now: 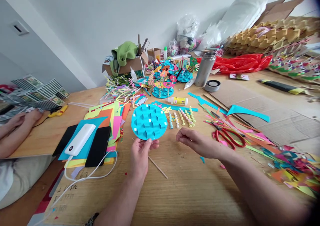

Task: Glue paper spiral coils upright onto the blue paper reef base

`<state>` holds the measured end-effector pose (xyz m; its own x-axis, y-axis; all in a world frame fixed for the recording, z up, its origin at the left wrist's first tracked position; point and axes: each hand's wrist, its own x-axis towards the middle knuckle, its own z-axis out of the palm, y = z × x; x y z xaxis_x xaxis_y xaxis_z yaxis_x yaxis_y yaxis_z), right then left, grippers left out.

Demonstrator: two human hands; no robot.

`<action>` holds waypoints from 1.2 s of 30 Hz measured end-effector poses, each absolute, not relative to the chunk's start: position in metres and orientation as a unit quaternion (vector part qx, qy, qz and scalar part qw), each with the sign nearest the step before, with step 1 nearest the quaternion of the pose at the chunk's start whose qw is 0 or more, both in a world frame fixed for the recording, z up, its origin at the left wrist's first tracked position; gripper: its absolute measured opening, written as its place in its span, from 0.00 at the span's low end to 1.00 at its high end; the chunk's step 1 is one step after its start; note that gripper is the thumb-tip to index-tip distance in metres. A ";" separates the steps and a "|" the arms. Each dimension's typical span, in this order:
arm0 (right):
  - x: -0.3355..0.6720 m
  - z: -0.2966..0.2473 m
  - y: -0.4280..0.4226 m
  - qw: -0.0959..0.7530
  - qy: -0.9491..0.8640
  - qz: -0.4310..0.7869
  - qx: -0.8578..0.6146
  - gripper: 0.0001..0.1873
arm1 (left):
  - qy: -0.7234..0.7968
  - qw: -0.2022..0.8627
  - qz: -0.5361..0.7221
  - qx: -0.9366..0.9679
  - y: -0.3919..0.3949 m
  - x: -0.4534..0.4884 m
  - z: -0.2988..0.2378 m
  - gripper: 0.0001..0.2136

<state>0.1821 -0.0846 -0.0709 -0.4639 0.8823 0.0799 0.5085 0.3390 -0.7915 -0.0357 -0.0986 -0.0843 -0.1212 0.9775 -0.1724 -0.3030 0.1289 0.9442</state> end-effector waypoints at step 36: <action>0.182 -0.077 -0.085 0.156 -0.786 0.386 -0.457 0.13 | 0.473 0.583 0.575 0.325 -0.098 -0.036 -0.080 0.15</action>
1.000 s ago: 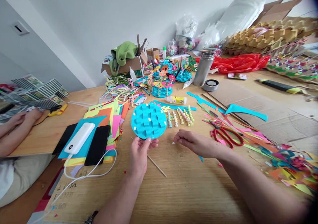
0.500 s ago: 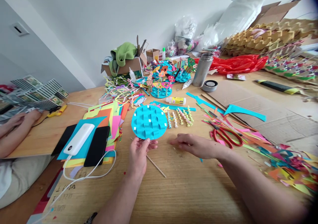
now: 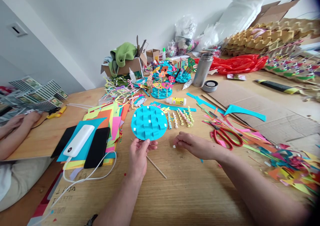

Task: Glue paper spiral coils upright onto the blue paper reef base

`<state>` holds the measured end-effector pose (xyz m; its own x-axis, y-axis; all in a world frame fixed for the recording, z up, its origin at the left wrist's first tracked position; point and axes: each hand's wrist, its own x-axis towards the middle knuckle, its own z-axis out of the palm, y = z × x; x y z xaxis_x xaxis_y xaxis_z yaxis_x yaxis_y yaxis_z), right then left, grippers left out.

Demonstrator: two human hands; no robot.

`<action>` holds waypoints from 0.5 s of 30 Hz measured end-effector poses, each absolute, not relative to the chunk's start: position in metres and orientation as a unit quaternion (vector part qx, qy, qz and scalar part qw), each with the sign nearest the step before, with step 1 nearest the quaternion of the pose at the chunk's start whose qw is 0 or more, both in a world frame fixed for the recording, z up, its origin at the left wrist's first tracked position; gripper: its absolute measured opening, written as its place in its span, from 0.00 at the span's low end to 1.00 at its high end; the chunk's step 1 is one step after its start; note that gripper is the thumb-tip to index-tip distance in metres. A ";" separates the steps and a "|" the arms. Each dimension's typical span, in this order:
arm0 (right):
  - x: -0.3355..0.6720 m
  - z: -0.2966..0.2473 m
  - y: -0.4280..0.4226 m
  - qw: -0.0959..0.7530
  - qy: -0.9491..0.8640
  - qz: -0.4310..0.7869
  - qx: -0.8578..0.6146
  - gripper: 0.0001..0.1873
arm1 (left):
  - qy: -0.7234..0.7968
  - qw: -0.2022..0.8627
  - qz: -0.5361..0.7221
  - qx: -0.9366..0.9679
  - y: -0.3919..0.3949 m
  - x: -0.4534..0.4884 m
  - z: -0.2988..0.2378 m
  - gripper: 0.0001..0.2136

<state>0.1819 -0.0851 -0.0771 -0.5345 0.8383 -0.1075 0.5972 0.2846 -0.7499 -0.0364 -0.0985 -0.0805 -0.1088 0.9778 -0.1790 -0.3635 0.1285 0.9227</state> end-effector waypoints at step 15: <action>0.178 -0.072 -0.087 0.130 -0.781 0.393 -0.467 0.15 | 0.474 0.583 0.572 0.329 -0.099 -0.037 -0.082 0.14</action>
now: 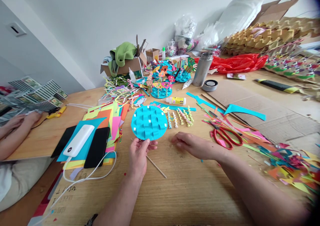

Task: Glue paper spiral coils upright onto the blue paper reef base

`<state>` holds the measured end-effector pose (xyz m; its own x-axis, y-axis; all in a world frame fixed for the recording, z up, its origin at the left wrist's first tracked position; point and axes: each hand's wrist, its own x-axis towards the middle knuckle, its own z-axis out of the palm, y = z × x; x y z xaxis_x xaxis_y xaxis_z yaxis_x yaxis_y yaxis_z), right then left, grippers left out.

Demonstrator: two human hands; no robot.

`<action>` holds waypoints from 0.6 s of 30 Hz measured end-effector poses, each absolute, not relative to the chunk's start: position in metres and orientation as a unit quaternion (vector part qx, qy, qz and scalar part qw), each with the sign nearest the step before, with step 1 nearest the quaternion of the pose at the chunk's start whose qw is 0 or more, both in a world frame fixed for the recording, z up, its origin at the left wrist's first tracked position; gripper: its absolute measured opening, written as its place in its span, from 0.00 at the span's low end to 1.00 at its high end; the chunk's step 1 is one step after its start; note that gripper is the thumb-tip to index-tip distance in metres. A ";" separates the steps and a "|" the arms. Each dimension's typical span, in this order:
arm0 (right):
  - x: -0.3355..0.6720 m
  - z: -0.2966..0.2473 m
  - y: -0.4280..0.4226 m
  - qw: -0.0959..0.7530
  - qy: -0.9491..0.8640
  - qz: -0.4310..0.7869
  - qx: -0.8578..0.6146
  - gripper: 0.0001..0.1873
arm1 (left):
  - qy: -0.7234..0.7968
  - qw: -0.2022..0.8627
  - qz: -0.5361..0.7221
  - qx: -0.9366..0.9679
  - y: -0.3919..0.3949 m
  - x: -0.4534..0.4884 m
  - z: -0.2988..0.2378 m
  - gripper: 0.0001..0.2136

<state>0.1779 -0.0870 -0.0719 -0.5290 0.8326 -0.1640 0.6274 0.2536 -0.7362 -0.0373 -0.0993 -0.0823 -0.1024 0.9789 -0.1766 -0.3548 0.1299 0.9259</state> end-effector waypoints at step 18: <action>0.164 -0.080 -0.090 0.198 -0.818 0.303 -0.448 0.07 | 0.479 0.584 0.567 0.328 -0.099 -0.037 -0.080 0.13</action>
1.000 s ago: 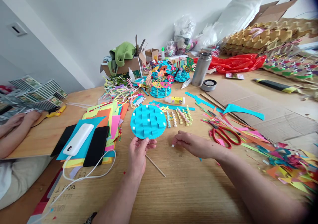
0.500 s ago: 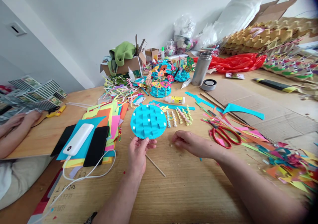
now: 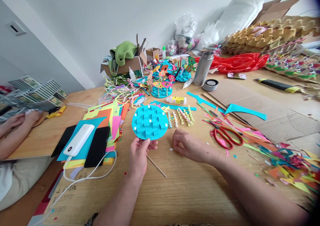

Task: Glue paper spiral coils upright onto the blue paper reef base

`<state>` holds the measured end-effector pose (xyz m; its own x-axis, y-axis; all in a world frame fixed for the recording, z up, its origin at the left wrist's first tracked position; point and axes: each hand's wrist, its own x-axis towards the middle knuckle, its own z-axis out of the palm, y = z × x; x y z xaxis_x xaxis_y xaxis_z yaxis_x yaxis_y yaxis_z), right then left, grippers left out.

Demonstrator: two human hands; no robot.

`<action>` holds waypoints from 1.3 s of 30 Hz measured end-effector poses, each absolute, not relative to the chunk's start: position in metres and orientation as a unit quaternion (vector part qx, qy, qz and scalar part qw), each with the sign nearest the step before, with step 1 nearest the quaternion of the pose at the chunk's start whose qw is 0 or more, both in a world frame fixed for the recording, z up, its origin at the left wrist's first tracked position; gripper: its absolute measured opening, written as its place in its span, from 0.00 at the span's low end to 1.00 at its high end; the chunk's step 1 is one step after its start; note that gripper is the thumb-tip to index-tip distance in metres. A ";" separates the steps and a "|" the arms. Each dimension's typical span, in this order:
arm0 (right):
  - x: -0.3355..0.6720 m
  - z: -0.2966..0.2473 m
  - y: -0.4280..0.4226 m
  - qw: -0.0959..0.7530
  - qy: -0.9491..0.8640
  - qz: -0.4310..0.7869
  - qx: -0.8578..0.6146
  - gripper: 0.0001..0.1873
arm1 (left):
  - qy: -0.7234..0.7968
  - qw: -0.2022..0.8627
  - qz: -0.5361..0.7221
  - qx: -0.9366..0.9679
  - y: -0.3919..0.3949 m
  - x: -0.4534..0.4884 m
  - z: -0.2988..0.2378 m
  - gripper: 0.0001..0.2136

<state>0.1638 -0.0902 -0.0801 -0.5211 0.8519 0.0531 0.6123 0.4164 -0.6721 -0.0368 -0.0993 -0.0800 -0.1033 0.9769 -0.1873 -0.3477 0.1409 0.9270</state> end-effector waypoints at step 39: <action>0.134 -0.085 -0.098 0.509 -0.444 0.598 -0.431 0.17 | 0.434 0.680 0.486 0.338 -0.111 -0.022 -0.080 0.13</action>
